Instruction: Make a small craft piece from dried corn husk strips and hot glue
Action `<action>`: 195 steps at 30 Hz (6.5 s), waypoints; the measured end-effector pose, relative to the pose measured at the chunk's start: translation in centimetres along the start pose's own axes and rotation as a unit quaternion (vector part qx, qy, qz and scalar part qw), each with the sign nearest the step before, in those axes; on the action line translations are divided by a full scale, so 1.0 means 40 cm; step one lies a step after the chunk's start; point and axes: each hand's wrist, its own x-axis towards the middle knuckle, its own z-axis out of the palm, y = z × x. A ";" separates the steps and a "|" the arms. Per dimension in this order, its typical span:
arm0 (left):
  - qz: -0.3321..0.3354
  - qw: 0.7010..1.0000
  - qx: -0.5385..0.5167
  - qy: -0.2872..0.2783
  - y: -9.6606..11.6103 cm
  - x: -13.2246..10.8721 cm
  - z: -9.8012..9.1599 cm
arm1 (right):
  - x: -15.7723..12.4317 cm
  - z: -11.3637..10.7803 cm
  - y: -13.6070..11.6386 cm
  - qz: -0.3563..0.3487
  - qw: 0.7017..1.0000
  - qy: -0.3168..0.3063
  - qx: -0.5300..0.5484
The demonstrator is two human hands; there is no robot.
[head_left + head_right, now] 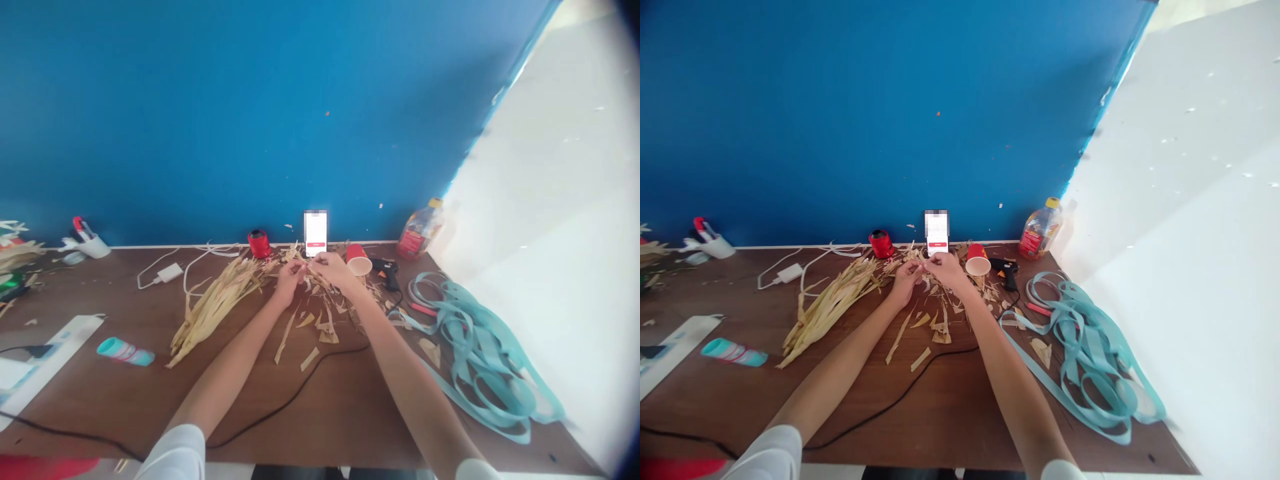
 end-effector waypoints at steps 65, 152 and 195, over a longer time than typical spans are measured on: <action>-0.018 0.995 0.071 -0.069 0.020 -0.013 0.013 | 0.031 0.052 0.110 -0.066 0.987 0.126 0.073; -0.072 0.972 0.220 -0.036 0.134 0.000 0.035 | 0.022 -0.029 0.097 -0.260 0.888 -0.033 -0.379; 0.174 0.801 0.563 -0.100 0.146 -0.015 0.027 | 0.013 -0.046 0.088 -0.248 0.894 -0.007 -0.373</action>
